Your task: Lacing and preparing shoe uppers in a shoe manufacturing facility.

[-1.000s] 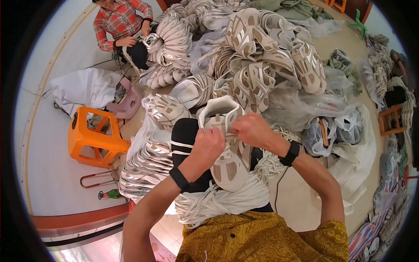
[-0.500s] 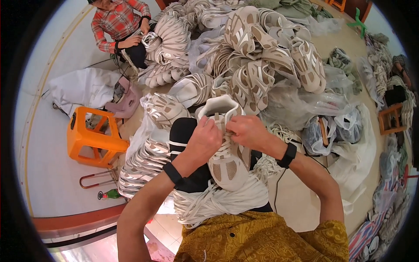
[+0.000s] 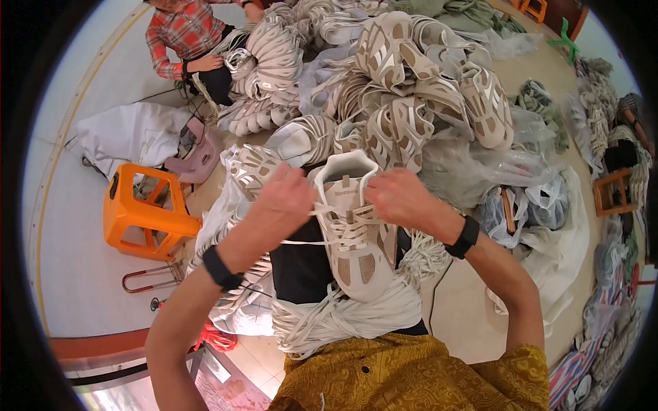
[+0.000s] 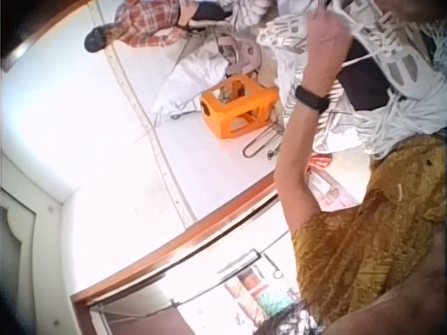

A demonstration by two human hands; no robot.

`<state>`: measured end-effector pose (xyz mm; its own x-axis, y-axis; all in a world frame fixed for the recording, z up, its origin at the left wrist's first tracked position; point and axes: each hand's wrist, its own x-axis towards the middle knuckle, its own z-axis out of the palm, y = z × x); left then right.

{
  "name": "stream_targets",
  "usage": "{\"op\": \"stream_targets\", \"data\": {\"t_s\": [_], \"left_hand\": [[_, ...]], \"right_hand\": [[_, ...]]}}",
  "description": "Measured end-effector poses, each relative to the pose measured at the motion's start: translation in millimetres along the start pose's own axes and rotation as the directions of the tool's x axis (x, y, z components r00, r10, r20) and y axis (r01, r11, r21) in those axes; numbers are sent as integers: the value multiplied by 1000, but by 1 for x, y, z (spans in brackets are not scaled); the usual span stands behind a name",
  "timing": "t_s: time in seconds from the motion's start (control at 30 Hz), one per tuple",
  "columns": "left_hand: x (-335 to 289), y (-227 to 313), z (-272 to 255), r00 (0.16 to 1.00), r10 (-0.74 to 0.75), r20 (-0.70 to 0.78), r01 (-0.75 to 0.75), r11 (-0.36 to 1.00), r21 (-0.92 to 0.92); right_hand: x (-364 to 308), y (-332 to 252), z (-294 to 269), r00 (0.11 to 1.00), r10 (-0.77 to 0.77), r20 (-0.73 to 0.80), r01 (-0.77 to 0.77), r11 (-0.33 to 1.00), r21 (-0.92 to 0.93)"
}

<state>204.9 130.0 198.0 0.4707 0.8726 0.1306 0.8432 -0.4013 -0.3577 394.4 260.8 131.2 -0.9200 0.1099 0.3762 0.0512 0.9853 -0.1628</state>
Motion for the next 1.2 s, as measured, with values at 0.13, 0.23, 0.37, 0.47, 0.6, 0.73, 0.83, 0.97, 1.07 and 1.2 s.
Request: {"op": "stream_targets", "data": {"t_s": [0.13,0.23,0.37,0.47,0.6,0.73,0.83,0.97,1.07,1.2], "left_hand": [[-83,-61,-11,971,-227,-79,230,972,38],[-157,-109,-32,877,-474,-74,480,867,135],[-277,-152,-66,653,-755,-48,736,619,275],[-349,-164,-84,530,-847,-41,808,490,326],[-408,-157,-86,355,-934,-41,882,319,347],[-429,-141,-53,335,-941,-55,893,298,338],[-380,-125,-11,405,-911,79,862,409,297],[-324,-117,-1,449,-874,185,826,485,289],[-311,-124,6,382,-895,231,804,446,393],[-312,-149,8,483,-869,111,734,471,490]], "right_hand": [[-5,27,-23,996,-57,-70,43,982,-186],[-27,76,-41,980,-11,-200,-45,960,-275],[-59,127,-77,964,112,-240,-193,918,-346],[-81,151,-105,966,195,-169,-251,860,-445],[-96,173,-124,899,388,-206,-439,778,-451],[-101,184,-139,860,468,-204,-507,734,-452],[-130,213,-149,857,480,-187,-491,648,-582],[-182,237,-181,742,633,-222,-589,456,-667],[-193,240,-196,772,574,-272,-584,471,-662],[-231,249,-234,805,518,-291,-477,271,-836]]}}
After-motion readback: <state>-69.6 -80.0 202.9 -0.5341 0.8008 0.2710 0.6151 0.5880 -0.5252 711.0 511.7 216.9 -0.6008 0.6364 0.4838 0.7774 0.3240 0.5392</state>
